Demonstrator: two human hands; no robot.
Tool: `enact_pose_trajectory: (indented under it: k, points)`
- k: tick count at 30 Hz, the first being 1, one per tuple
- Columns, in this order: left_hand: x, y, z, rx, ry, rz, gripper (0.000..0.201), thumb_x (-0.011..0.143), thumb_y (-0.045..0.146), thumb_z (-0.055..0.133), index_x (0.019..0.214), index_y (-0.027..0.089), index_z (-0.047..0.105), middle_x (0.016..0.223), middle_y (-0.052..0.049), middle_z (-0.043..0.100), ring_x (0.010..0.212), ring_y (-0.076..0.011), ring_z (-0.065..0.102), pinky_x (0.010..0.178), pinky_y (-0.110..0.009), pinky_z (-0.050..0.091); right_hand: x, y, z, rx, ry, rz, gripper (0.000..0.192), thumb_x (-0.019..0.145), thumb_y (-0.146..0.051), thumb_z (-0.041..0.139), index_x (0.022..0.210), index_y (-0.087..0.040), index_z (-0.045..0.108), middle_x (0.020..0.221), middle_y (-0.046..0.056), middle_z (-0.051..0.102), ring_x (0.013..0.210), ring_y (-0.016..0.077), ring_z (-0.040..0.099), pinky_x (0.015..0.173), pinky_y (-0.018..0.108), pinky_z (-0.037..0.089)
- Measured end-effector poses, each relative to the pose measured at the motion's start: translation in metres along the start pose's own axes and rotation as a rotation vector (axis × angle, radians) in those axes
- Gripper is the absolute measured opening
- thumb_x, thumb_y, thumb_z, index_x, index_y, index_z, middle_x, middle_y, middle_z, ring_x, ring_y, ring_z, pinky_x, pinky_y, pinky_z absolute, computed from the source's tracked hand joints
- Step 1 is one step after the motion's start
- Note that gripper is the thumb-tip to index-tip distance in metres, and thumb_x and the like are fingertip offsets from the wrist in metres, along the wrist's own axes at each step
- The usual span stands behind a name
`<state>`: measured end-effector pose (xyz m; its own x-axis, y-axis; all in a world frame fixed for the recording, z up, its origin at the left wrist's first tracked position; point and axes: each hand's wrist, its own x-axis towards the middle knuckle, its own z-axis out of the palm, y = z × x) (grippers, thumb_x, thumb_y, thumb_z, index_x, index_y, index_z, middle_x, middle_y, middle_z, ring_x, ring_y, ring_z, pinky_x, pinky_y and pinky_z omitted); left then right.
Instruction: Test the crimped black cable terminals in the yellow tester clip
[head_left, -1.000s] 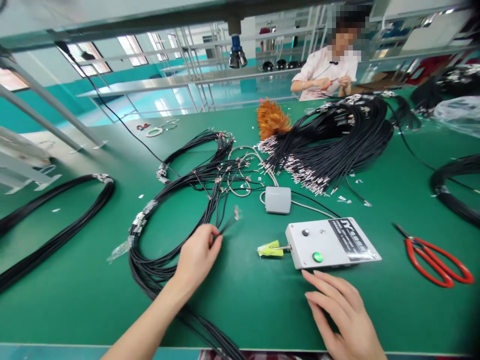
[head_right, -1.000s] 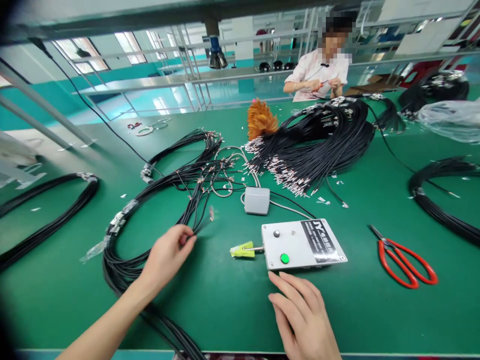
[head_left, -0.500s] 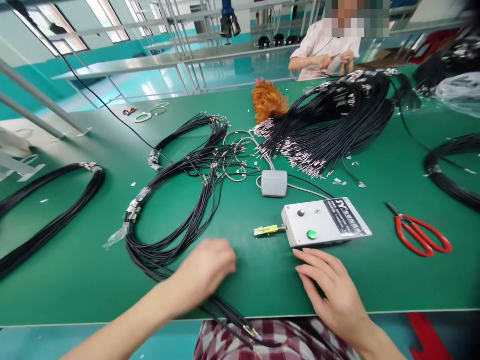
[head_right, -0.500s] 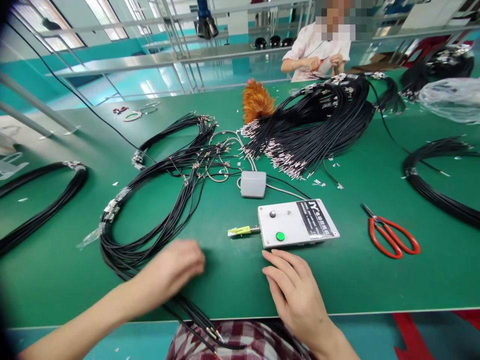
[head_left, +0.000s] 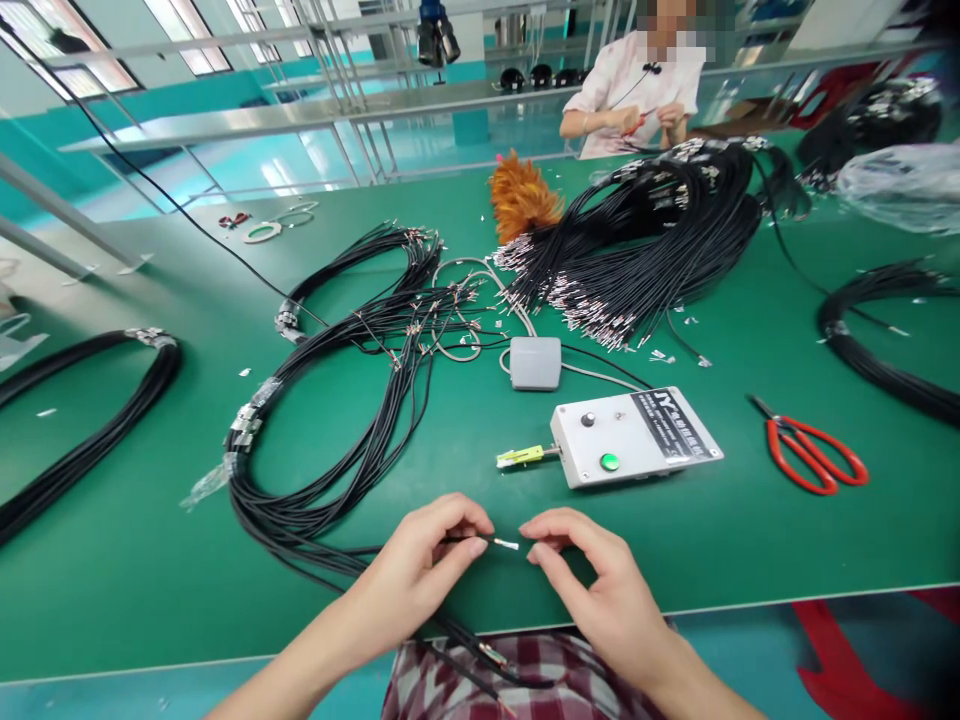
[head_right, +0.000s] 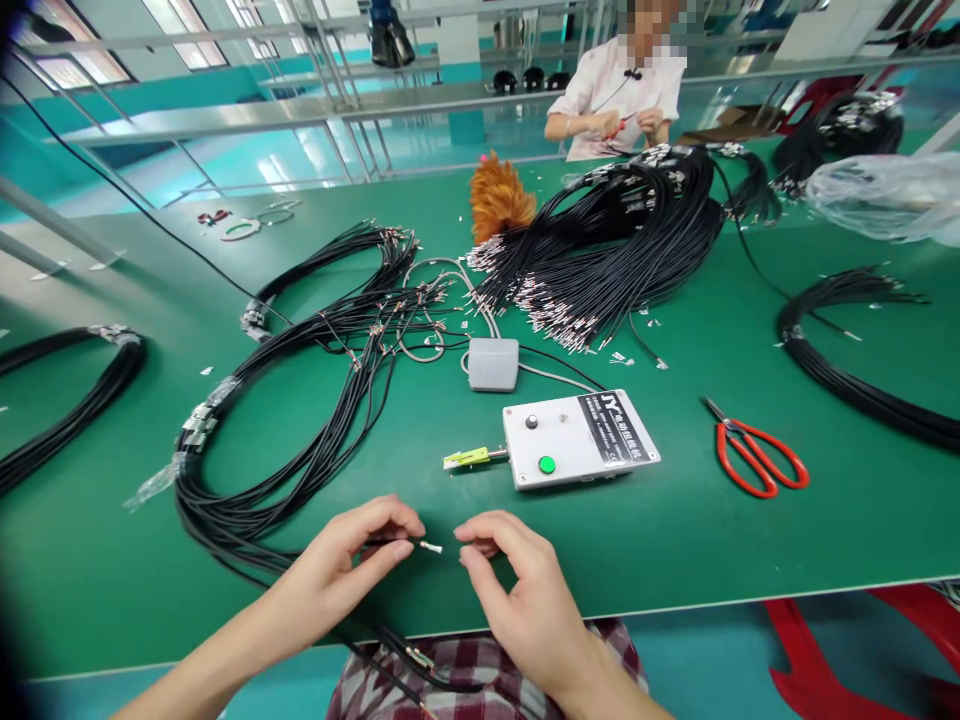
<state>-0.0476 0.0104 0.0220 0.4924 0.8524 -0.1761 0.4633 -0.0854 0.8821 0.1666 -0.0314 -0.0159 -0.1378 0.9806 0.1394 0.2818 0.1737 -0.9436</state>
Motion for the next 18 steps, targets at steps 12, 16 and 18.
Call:
enact_pose_trajectory:
  k: [12, 16, 18]
  points:
    - [-0.001, -0.004, 0.014, 0.075, 0.165, 0.061, 0.016, 0.095, 0.023, 0.05, 0.085, 0.022, 0.062, 0.079, -0.001, 0.062, 0.071, -0.0159, 0.057, 0.065, -0.025, 0.044, 0.015, -0.01, 0.018, 0.193, 0.028, 0.206, 0.011, 0.084, -0.028, 0.065, 0.08, -0.018, 0.069, 0.073, 0.001, 0.07, 0.064, 0.0132, 0.065, 0.065, 0.025, 0.055]
    - [-0.003, -0.003, 0.02, 0.106, 0.253, 0.069, 0.016, 0.095, 0.024, 0.05, 0.083, 0.022, 0.06, 0.076, 0.0, 0.061, 0.068, -0.0156, 0.056, 0.061, -0.024, 0.044, 0.012, -0.009, 0.022, 0.178, 0.103, 0.162, 0.011, 0.077, -0.024, 0.071, 0.087, -0.02, 0.07, 0.082, 0.002, 0.072, 0.066, 0.014, 0.066, 0.068, 0.026, 0.056]
    - [-0.005, -0.003, 0.023, 0.118, 0.268, 0.08, 0.015, 0.095, 0.024, 0.05, 0.084, 0.022, 0.06, 0.076, 0.0, 0.061, 0.069, -0.0162, 0.058, 0.062, -0.025, 0.045, 0.013, -0.009, 0.023, 0.208, 0.114, 0.193, 0.011, 0.078, -0.027, 0.071, 0.086, -0.02, 0.071, 0.08, 0.003, 0.072, 0.067, 0.0144, 0.067, 0.069, 0.027, 0.056]
